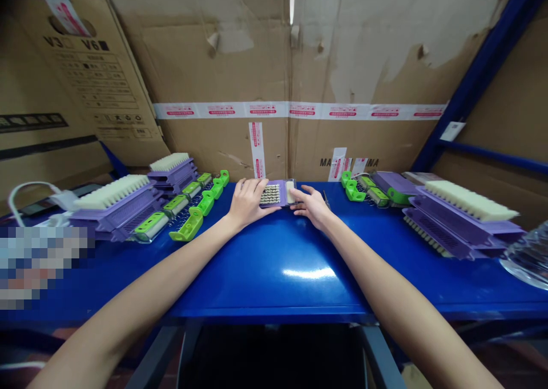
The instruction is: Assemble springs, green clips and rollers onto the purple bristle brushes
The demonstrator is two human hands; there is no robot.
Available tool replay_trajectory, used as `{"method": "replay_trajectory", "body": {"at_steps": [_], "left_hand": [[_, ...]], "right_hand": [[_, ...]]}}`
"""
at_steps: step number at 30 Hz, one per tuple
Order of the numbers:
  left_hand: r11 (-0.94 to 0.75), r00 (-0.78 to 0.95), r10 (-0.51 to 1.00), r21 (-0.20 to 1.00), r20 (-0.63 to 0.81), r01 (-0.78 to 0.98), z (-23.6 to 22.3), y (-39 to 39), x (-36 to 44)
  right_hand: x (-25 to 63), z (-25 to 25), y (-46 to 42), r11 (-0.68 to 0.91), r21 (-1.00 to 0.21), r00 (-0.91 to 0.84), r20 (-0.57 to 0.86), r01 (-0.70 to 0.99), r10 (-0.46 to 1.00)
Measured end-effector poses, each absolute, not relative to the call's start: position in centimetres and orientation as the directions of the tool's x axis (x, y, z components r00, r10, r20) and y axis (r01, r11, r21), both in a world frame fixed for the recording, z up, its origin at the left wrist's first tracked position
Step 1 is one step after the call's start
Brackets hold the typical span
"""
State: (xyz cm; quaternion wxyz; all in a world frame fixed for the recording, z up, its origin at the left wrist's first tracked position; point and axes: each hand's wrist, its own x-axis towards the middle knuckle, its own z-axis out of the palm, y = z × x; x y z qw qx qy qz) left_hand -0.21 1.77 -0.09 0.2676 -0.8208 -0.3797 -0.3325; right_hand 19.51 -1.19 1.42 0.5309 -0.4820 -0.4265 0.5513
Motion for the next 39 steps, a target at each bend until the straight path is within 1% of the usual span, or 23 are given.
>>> {"method": "replay_trajectory", "body": {"at_steps": [4,7,10,12,14,16,19,21,22,24,26,28,30,31,32,35,37,39], "left_hand": [[-0.547,0.453,0.470,-0.153,0.758,0.823,0.0,2.0,-0.4],[-0.534,0.386,0.535,-0.053,0.751,0.844,0.0,2.1,-0.6],[-0.558,0.375,0.581,0.019,0.722,0.829,-0.1,1.9,-0.5],[-0.584,0.396,0.584,0.028,0.709,0.811,-0.1,1.6,-0.3],[-0.603,0.416,0.574,0.020,0.705,0.797,-0.1,1.2,0.0],[-0.620,0.445,0.558,-0.004,0.700,0.784,-0.1,0.9,0.3],[-0.612,0.450,0.555,-0.023,0.700,0.791,0.0,0.4,0.6],[-0.603,0.420,0.558,0.002,0.716,0.798,0.1,0.0,0.8],[-0.611,0.406,0.553,0.023,0.728,0.791,0.2,-0.2,0.9],[-0.672,0.414,0.519,0.056,0.748,0.739,0.2,-0.7,1.1],[-0.779,0.494,0.433,0.038,0.754,0.626,0.1,-1.3,1.5],[-0.870,0.601,0.299,-0.047,0.741,0.491,-0.1,-1.8,2.0],[-0.881,0.650,0.227,-0.132,0.725,0.455,-0.2,-2.0,2.4],[-0.861,0.647,0.241,-0.149,0.723,0.487,-0.3,-2.0,2.5],[-0.827,0.630,0.288,-0.145,0.721,0.543,-0.3,-1.9,2.6],[-0.660,0.525,0.536,-0.059,0.662,0.749,-0.1,-1.3,2.2],[-0.519,0.431,0.695,-0.014,0.576,0.855,0.0,-0.7,1.8],[-0.401,0.362,0.805,-0.018,0.470,0.916,0.0,-0.2,1.5]], "right_hand": [[19.3,1.2,-1.0,-0.050,-0.985,0.160,-0.077,-0.168,0.984],[19.7,1.1,-0.7,-0.050,-0.982,0.255,-0.097,-0.183,0.962],[20.0,1.0,-0.4,-0.073,-0.972,0.268,-0.133,-0.222,0.954],[20.1,0.9,-0.3,-0.082,-0.967,0.269,-0.148,-0.241,0.952],[20.1,0.8,-0.2,-0.060,-0.972,0.284,-0.124,-0.226,0.951],[20.3,0.6,0.1,-0.007,-0.989,0.305,-0.053,-0.150,0.951],[20.8,0.1,0.5,0.092,-0.990,0.336,0.123,0.105,0.934],[21.0,-0.3,0.7,0.141,-0.952,0.317,0.227,0.273,0.921],[20.9,-0.5,0.7,0.161,-0.933,0.295,0.260,0.321,0.920],[20.6,-0.6,0.6,0.193,-0.922,0.246,0.284,0.334,0.927],[20.2,-0.6,0.5,0.214,-0.930,0.217,0.285,0.300,0.934],[19.8,-0.4,0.3,0.230,-0.927,0.210,0.298,0.297,0.931],[19.7,-0.1,0.1,0.256,-0.893,0.215,0.350,0.370,0.912],[19.7,0.0,0.0,0.278,-0.860,0.214,0.395,0.428,0.893],[19.7,0.2,-0.2,0.302,-0.816,0.207,0.448,0.493,0.870],[19.5,0.5,-1.0,0.359,-0.643,0.136,0.589,0.677,0.797],[19.0,0.6,-1.6,0.368,-0.520,0.044,0.620,0.771,0.784],[18.4,0.5,-2.1,0.358,-0.398,-0.060,0.594,0.845,0.802]]}}
